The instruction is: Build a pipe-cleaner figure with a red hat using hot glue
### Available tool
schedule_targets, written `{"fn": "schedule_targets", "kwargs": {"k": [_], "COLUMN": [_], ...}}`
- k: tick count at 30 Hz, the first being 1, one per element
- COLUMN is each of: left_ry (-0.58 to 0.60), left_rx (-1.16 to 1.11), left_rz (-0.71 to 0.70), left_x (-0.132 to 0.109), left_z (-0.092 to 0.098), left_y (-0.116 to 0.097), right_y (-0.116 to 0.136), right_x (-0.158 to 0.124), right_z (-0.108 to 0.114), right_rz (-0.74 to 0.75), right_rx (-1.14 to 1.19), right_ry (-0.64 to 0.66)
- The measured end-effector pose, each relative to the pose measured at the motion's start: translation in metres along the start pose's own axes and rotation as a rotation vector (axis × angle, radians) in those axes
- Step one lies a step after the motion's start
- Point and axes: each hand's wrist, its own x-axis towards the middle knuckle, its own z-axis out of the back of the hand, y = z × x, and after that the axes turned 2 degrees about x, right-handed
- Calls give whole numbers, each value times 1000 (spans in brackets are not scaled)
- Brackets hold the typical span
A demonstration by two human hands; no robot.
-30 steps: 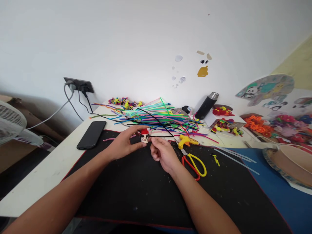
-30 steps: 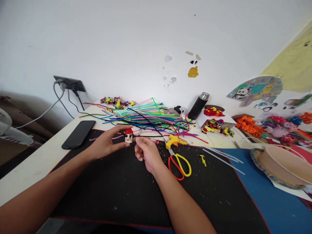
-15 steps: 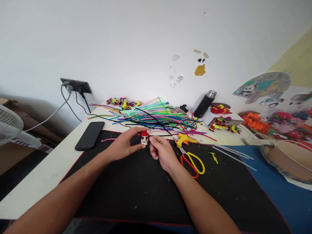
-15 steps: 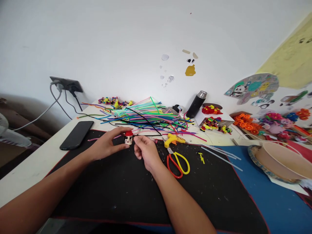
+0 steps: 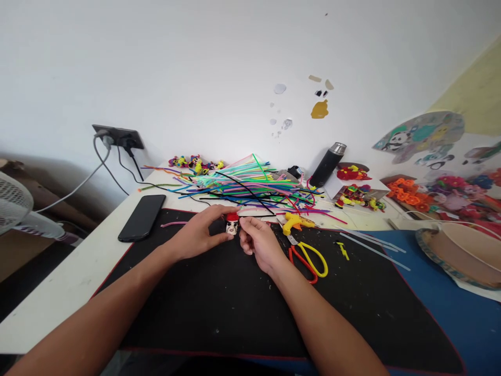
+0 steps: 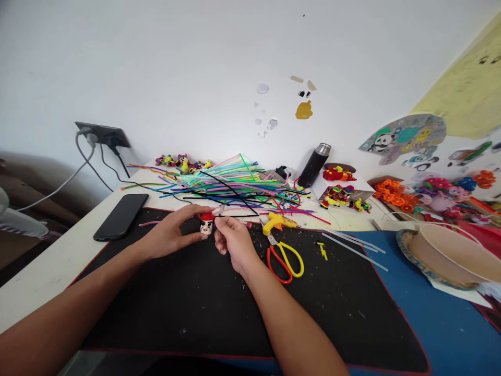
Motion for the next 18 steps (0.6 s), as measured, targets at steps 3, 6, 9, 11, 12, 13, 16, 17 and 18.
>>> {"fn": "schedule_targets", "kwargs": {"k": [3,6,9,11,12,13,16,17,18], "left_ry": [0,-1,-10,-16,-18,-19,-17,-15,-12], "left_rx": [3,18,32,36,36,35,27,23,20], "left_rz": [-13,-24,-27,-32,-33,-33,-28,-25,-22], "left_x": [0,-1,0,0,0,0,0,0,0], "left_z": [0,-1,0,0,0,0,-1,-1,-1], "left_y": [1,1,0,0,0,0,1,1,1], "right_y": [-1,-1,-1,0,0,0,1,1,1], "right_x": [1,1,1,1,1,0,0,0,0], "right_z": [1,1,1,1,1,1,0,0,0], "right_rz": [-8,-15,-23,-26,-29,-31,-40,-41,-42], "right_rx": [2,6,10,15,18,22,34,37,40], "right_ry": [4,11,16,21,23,25,28,28,29]}}
